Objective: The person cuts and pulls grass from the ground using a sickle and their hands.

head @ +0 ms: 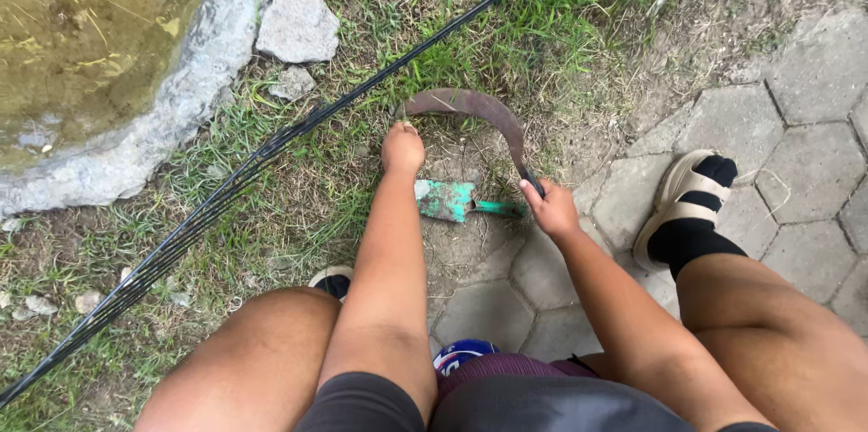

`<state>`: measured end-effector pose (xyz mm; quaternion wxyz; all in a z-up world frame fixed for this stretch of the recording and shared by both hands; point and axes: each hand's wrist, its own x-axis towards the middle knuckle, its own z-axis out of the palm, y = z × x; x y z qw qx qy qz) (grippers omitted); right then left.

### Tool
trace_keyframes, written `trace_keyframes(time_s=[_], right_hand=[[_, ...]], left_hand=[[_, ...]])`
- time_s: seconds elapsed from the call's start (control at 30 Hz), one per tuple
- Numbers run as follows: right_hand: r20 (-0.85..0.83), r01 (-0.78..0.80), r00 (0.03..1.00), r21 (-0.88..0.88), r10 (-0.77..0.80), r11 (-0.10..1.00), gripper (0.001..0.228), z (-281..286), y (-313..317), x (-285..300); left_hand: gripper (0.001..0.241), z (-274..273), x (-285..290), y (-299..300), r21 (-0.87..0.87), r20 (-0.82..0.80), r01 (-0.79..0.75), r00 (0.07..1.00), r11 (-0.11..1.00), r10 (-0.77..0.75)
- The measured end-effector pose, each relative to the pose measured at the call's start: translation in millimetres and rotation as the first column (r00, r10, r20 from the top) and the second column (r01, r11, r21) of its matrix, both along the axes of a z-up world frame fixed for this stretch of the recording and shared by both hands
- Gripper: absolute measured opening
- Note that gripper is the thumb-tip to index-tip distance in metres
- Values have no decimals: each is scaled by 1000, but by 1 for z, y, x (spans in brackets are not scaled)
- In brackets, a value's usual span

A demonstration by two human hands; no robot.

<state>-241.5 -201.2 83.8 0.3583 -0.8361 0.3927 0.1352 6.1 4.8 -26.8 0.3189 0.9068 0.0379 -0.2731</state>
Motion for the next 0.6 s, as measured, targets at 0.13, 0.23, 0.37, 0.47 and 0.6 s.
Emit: trace_keyframes(time_s=[0.13, 0.23, 0.37, 0.47, 0.6], right_hand=[[42, 83, 995, 65, -86, 994, 51, -1, 0, -1], [6, 90, 996, -1, -90, 996, 50, 2, -8, -4], [66, 135, 988, 76, -140, 988, 47, -1, -5, -7], [93, 82, 992, 66, -89, 994, 45, 5, 3, 11], [2, -42, 999, -40, 42, 998, 48, 18, 9, 25]], left_hand=[[35, -11, -6, 7, -126, -40, -127, 992, 984, 123], [35, 1, -7, 6, -199, -130, -218, 972, 956, 194], [35, 7, -10, 5, -269, -345, -420, 882, 867, 320], [34, -5, -11, 7, -219, -139, -237, 968, 946, 210], [35, -16, -6, 8, -214, -12, -155, 988, 964, 156]])
